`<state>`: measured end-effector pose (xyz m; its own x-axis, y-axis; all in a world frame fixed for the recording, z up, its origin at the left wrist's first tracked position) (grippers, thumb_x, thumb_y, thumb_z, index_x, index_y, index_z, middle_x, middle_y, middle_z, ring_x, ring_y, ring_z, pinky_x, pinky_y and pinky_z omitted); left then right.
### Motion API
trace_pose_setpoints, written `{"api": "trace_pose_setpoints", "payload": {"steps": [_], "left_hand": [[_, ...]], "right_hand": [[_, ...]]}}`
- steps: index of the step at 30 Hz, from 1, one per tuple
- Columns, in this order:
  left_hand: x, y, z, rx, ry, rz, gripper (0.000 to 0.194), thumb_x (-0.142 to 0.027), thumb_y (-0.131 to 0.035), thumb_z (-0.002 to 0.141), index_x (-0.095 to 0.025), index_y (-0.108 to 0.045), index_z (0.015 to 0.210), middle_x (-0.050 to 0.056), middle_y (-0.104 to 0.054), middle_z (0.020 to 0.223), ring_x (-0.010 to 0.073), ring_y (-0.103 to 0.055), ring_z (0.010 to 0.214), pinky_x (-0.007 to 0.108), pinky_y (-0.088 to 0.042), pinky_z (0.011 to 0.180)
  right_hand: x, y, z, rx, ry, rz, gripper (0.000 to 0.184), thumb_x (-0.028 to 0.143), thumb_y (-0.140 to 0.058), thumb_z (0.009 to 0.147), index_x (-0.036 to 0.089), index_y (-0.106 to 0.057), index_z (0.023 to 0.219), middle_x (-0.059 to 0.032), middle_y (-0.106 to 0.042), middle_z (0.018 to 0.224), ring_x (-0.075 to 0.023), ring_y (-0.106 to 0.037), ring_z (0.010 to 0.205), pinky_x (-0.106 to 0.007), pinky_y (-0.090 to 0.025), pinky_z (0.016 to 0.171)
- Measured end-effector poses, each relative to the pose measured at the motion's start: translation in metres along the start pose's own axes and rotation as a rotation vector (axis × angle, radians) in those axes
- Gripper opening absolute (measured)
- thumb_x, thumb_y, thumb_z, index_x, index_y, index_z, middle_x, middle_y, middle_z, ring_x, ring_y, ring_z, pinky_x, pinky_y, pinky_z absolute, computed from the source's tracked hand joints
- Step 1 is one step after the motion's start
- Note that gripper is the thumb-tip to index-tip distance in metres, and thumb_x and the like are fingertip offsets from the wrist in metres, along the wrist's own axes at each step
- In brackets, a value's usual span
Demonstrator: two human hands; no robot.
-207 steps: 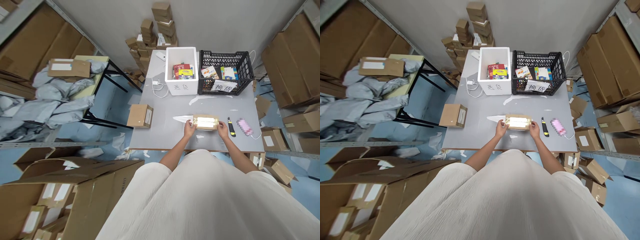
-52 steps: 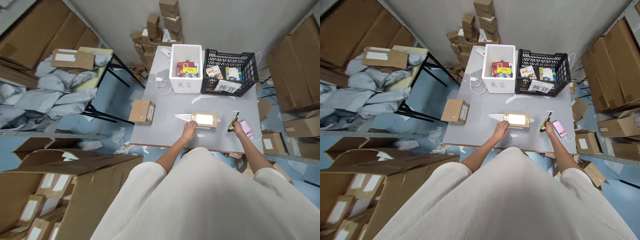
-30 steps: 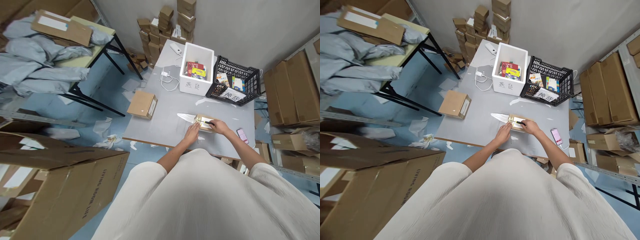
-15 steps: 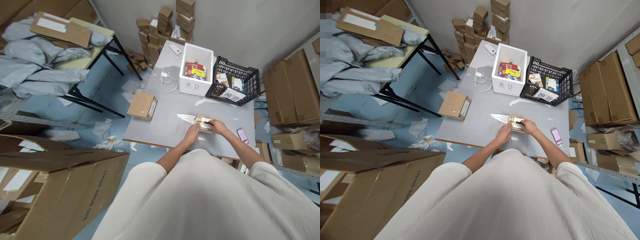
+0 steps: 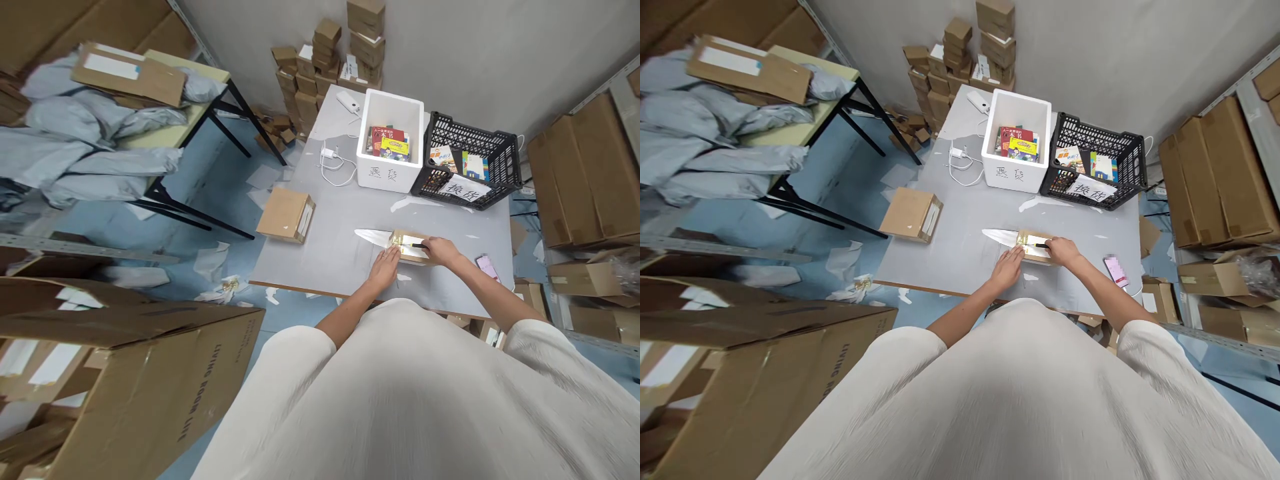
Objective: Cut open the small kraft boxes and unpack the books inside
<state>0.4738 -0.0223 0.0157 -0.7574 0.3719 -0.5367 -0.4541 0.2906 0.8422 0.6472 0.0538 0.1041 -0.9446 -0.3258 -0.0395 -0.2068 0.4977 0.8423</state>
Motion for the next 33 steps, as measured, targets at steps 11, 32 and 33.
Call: {"api": "trace_pose_setpoints", "payload": {"steps": [11, 32, 33], "left_hand": [[-0.003, -0.002, 0.004, -0.003, 0.043, 0.04, 0.074, -0.01, -0.046, 0.098, -0.017, -0.041, 0.171, 0.015, -0.044, 0.18, 0.0248, -0.034, 0.172, 0.051, -0.03, 0.14], [-0.016, 0.002, 0.013, -0.034, 0.127, 0.15, 0.07, -0.013, -0.052, 0.096, -0.016, -0.046, 0.166, 0.022, -0.051, 0.172, 0.0348, -0.04, 0.167, 0.057, -0.03, 0.136], [-0.02, 0.004, 0.017, -0.038, 0.118, 0.159, 0.067, -0.013, -0.052, 0.096, -0.017, -0.049, 0.163, 0.022, -0.053, 0.169, 0.0352, -0.042, 0.165, 0.057, -0.031, 0.135]], "right_hand": [[-0.024, -0.002, -0.005, 0.008, -0.017, -0.014, 0.033, 0.032, -0.054, 0.11, 0.023, -0.081, 0.127, -0.0192, -0.079, 0.129, -0.0331, -0.075, 0.115, -0.04, -0.057, 0.093], [-0.198, -0.058, -0.085, -0.024, -0.238, 0.203, 0.03, 0.04, -0.064, 0.102, 0.022, -0.084, 0.114, -0.0195, -0.083, 0.11, -0.0337, -0.076, 0.102, -0.037, -0.053, 0.08], [-0.201, -0.063, -0.091, -0.027, -0.235, 0.247, 0.032, 0.041, -0.062, 0.103, 0.022, -0.084, 0.116, -0.0175, -0.083, 0.108, -0.0324, -0.076, 0.099, -0.036, -0.052, 0.077]]}}
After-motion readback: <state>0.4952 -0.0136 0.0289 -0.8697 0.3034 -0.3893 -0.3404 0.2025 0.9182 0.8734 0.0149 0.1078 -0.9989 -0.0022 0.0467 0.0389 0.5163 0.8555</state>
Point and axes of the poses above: each hand's wrist, its own z-axis towards the middle knuckle, its own y-axis out of the back of the hand, x = y × z, the point moved 7 cm from there along z, towards the middle knuckle
